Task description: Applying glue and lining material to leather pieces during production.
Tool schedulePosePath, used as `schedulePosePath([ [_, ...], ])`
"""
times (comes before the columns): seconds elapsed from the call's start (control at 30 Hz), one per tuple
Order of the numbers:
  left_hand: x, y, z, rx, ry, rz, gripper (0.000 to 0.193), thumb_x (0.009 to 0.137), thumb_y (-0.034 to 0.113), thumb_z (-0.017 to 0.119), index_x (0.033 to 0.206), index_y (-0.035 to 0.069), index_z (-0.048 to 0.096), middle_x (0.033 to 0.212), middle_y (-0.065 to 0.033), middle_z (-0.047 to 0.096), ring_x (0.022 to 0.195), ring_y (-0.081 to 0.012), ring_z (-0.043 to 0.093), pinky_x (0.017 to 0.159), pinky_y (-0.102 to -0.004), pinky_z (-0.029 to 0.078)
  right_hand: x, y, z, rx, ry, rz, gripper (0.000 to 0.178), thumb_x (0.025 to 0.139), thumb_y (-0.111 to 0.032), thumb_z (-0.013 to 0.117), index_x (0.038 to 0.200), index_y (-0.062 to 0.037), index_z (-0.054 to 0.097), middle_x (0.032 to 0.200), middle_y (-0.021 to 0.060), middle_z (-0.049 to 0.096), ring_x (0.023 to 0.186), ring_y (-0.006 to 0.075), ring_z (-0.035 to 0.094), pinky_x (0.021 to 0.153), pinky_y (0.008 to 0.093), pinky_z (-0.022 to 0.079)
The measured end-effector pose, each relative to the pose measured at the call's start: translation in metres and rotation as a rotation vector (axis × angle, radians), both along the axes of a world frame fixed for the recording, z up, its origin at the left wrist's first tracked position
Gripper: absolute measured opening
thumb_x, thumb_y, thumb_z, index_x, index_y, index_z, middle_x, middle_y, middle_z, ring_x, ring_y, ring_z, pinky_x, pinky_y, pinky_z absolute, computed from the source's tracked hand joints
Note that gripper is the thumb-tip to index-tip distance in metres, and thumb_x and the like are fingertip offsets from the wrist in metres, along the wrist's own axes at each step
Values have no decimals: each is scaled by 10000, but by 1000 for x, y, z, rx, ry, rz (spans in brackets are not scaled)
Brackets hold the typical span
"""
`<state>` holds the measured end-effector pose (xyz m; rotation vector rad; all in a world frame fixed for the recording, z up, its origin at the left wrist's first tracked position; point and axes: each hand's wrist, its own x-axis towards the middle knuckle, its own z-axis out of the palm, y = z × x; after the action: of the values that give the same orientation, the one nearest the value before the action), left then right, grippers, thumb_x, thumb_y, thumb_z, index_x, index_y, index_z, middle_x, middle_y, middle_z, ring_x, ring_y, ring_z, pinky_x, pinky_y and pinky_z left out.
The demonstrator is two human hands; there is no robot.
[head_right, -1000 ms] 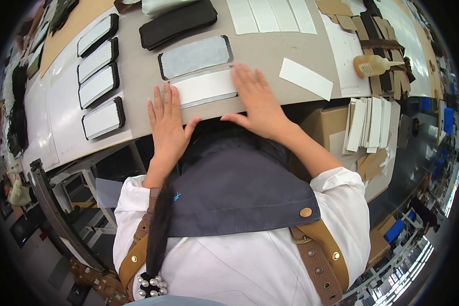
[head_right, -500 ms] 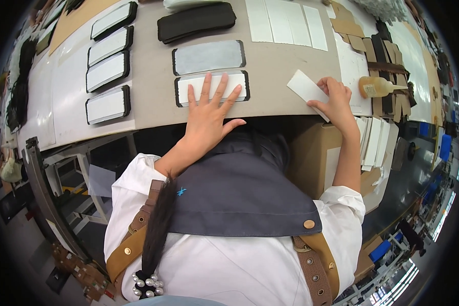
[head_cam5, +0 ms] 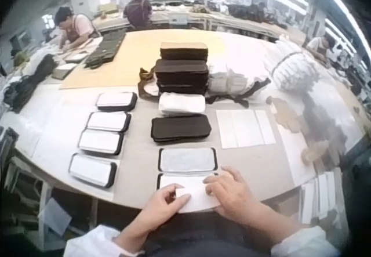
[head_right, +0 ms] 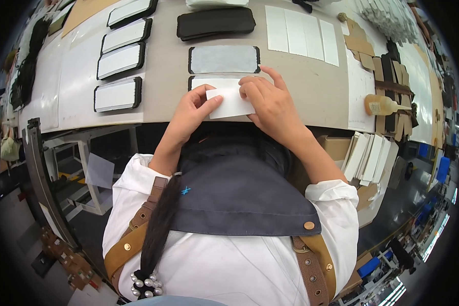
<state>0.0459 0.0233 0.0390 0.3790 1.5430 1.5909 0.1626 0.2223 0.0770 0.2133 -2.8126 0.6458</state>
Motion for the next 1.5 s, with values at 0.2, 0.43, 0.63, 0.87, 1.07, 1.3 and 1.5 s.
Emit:
schedulePosePath([
  [0.2,-19,-12,-9,15,149,134,264,951,252,747,1046,12,687,876,14,657,692,-45,544,625,-235,442,-13,0,2,4,56,13,716,737,-190,912,1357,-67,575,1201,103,671,1132,285,650,1213,533,318],
  [0.43,-36,-11,-20,-44,338,172,266,938,269,766,1014,27,684,766,64,514,613,-13,398,547,-235,341,-30,3,-1,6,22,20,684,778,-206,881,1370,-69,567,1200,93,656,1182,271,617,1237,541,255],
  [0.63,-56,-5,-36,-281,1305,312,244,958,212,742,1166,86,727,1109,-80,630,1032,-237,569,887,-380,456,-56,30,-27,-40,59,-137,614,812,-195,848,1339,-75,555,1253,74,635,1239,279,568,1249,528,210],
  [0.87,-70,-7,-44,-482,1368,258,336,913,156,749,1244,215,743,1360,-109,531,1300,-361,431,1089,-513,347,-85,38,-45,-146,-67,-123,565,838,-264,836,1321,-104,590,1277,63,626,1254,266,529,1188,429,244],
  [1.07,-71,-6,-45,-443,1285,295,308,900,146,754,1202,209,765,1342,-90,538,1305,-334,433,1125,-502,310,-93,35,-55,-98,-79,-100,562,827,-291,847,1306,-110,616,1257,58,624,1222,263,526,1172,422,248],
  [1.3,-72,-8,-45,-433,1252,313,298,885,148,766,1178,208,775,1314,-73,547,1300,-308,444,1123,-482,308,-97,32,-55,-44,-76,-96,559,820,-298,848,1292,-112,616,1194,61,601,1171,274,520,1162,426,255],
  [1.5,-73,-8,-47,-456,1255,307,307,905,173,761,1209,217,767,1331,-50,543,1270,-282,457,1131,-448,306,-99,34,-56,-39,-50,-68,564,790,-279,871,1263,-105,617,1121,78,581,1149,294,522,1176,472,252],
])
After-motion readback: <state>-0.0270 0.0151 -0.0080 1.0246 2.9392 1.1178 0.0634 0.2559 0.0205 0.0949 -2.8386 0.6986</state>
